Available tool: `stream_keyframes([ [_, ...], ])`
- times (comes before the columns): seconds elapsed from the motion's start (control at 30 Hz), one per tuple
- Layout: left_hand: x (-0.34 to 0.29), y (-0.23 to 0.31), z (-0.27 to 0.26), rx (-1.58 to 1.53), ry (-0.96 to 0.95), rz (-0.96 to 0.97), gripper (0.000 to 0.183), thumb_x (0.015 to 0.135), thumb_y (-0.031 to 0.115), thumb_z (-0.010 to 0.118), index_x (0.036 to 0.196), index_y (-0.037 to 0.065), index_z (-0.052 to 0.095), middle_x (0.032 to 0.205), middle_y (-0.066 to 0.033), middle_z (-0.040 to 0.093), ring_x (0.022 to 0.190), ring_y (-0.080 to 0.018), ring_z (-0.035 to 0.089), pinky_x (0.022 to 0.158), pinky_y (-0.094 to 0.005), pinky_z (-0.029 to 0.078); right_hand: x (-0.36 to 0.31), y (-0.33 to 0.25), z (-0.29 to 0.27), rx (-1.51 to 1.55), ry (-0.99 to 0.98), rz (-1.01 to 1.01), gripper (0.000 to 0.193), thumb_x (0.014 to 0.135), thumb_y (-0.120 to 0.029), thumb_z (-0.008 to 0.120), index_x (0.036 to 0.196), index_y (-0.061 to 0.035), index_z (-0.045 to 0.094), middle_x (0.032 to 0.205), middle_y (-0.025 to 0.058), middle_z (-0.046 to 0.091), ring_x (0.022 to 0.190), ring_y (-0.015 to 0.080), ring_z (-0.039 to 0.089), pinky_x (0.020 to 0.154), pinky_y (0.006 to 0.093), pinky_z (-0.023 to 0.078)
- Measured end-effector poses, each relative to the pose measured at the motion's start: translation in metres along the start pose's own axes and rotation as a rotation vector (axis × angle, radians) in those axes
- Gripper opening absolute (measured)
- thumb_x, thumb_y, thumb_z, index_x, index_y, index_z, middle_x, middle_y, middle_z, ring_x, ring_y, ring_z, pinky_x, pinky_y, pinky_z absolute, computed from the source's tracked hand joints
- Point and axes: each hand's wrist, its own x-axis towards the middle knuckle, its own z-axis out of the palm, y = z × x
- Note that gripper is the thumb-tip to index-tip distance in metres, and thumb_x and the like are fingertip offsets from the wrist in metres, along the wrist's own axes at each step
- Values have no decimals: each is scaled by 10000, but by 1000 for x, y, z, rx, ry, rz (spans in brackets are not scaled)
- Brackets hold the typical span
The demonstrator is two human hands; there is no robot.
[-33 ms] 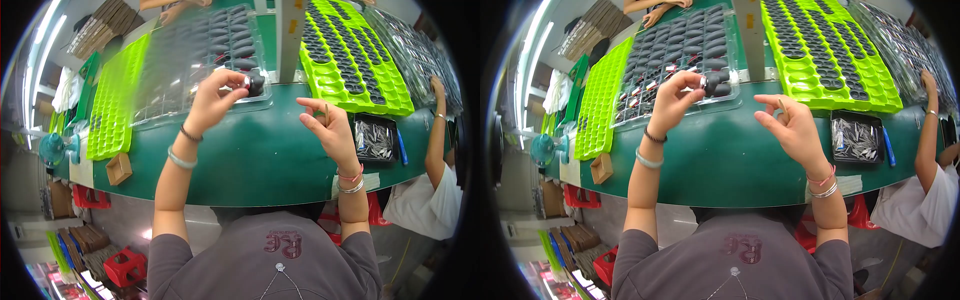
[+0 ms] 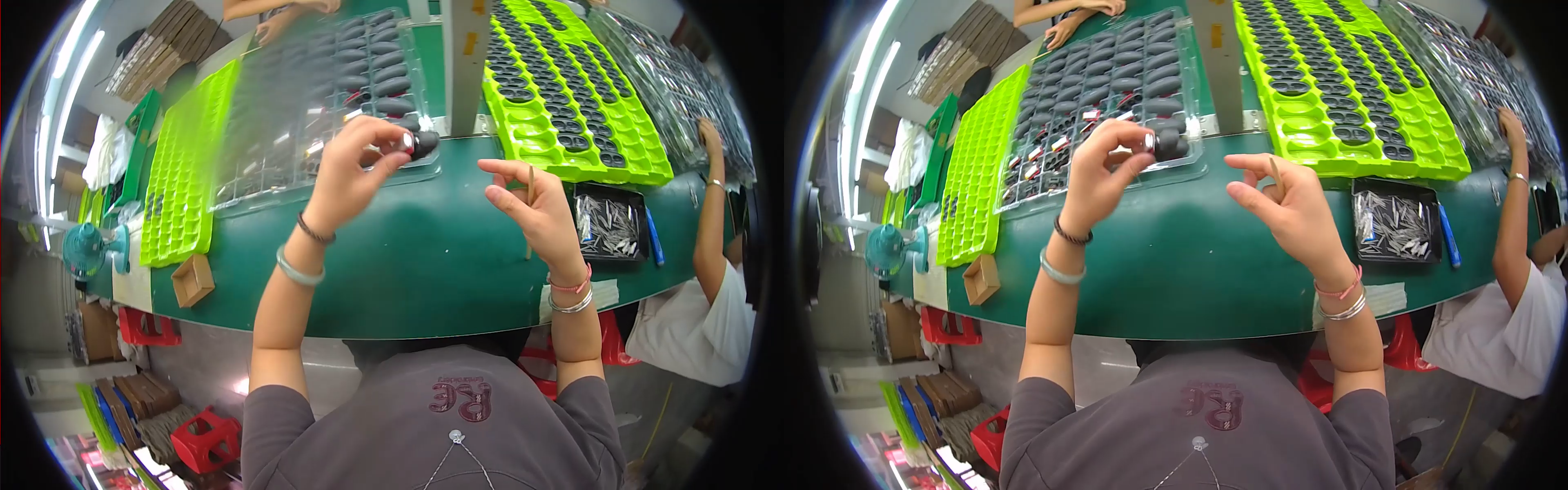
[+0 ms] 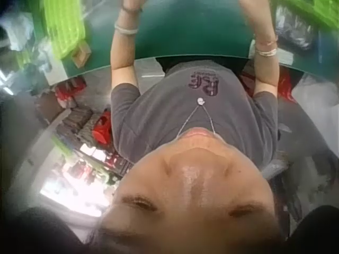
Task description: The person assembles small black plastic housing units by hand, inserting internal components into each unit at a factory workbench.
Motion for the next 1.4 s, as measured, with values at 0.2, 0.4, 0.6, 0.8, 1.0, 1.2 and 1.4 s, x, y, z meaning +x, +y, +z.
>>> stream_keyframes([
  [0.2,-11,26,39,454,69,746,343,698,-57,675,1016,17,572,1007,-173,592,862,-295,617,719,-337,535,5,-10,-16,563,-193,350,339,930,-273,515,1095,14,591,766,-8,561,422,-1,283,371,173,192],
  [0.4,-7,18,58,584,81,956,333,697,-9,636,1024,15,573,1034,-147,591,921,-292,618,711,-349,552,-2,1,-24,758,-371,467,305,930,-273,514,1080,-20,592,815,4,589,419,3,289,362,175,175],
  [0.6,-4,21,75,333,171,589,320,688,4,705,981,6,577,930,-138,605,802,-244,623,663,-305,527,-3,8,-27,717,-167,324,325,928,-230,520,1184,-31,545,839,-22,583,430,-13,290,367,155,187],
  [0.8,0,30,103,354,239,392,282,693,29,722,935,1,580,832,-106,611,686,-200,620,601,-276,512,-7,3,-5,530,106,86,366,817,-66,661,1158,1,548,902,-20,583,571,-20,468,417,133,288],
  [1.0,28,51,107,108,33,311,237,717,16,683,945,14,617,842,-93,614,646,-162,613,571,-262,510,-7,11,-32,665,242,61,234,848,-119,631,1044,-4,575,772,-36,548,472,-16,358,387,153,225],
  [1.2,96,-3,142,383,-86,260,125,752,154,653,825,53,650,832,-96,621,815,-281,564,750,-369,457,-14,6,-65,916,235,-103,493,889,-323,471,1194,64,452,959,57,538,452,33,320,397,190,259],
  [1.4,123,-5,222,552,-215,264,182,696,235,696,788,78,694,870,-126,593,915,-302,501,808,-372,438,-19,11,-105,1181,372,-386,462,898,-332,463,1174,37,490,988,108,609,456,67,324,387,201,251],
])
